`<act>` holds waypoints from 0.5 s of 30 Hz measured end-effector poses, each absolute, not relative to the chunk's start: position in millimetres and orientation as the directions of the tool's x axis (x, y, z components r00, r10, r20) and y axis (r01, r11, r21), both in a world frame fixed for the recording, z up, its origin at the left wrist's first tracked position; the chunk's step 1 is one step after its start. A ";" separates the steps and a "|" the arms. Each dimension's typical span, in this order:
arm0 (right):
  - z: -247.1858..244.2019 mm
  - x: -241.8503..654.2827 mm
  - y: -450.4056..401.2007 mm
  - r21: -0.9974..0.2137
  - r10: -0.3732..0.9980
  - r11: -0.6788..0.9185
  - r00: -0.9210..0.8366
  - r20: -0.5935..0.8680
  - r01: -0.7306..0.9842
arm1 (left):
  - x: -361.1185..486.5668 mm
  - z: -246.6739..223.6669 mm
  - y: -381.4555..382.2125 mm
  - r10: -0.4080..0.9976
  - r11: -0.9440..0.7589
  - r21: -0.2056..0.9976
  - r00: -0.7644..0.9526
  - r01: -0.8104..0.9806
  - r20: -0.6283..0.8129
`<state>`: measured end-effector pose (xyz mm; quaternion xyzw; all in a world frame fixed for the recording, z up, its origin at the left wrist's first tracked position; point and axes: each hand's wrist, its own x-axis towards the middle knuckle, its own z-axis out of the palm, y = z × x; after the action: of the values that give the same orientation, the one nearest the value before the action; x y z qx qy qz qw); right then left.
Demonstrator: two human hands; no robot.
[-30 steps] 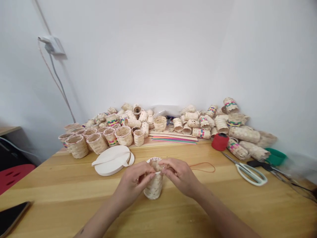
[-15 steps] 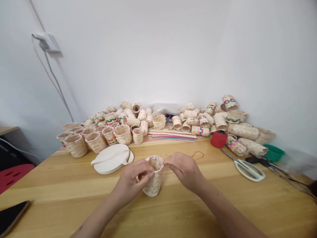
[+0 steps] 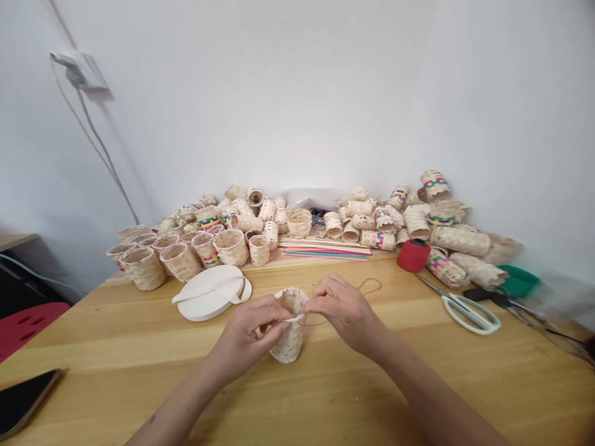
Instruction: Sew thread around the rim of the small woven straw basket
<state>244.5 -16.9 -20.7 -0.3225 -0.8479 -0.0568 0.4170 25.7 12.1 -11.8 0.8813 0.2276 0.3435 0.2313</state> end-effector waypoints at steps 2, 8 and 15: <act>-19.9 243.7 -17.4 -0.169 0.499 0.785 -0.448 0.742 0.596 | 26.3 -10.6 11.3 0.563 -0.785 0.569 0.666 0.244 0.490; -21.3 242.5 -17.7 -0.175 0.525 0.771 -0.457 0.718 0.612 | 27.8 -7.4 8.7 0.555 -0.783 0.576 0.683 0.236 0.475; -20.0 242.1 -19.7 -0.184 0.535 0.780 -0.486 0.691 0.597 | 27.6 -5.9 7.5 0.546 -0.788 0.566 0.702 0.245 0.457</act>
<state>242.1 -19.7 -20.0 -0.3289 -0.8611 -0.0402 0.3856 27.6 7.5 -5.9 0.8910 0.2220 0.3160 0.2386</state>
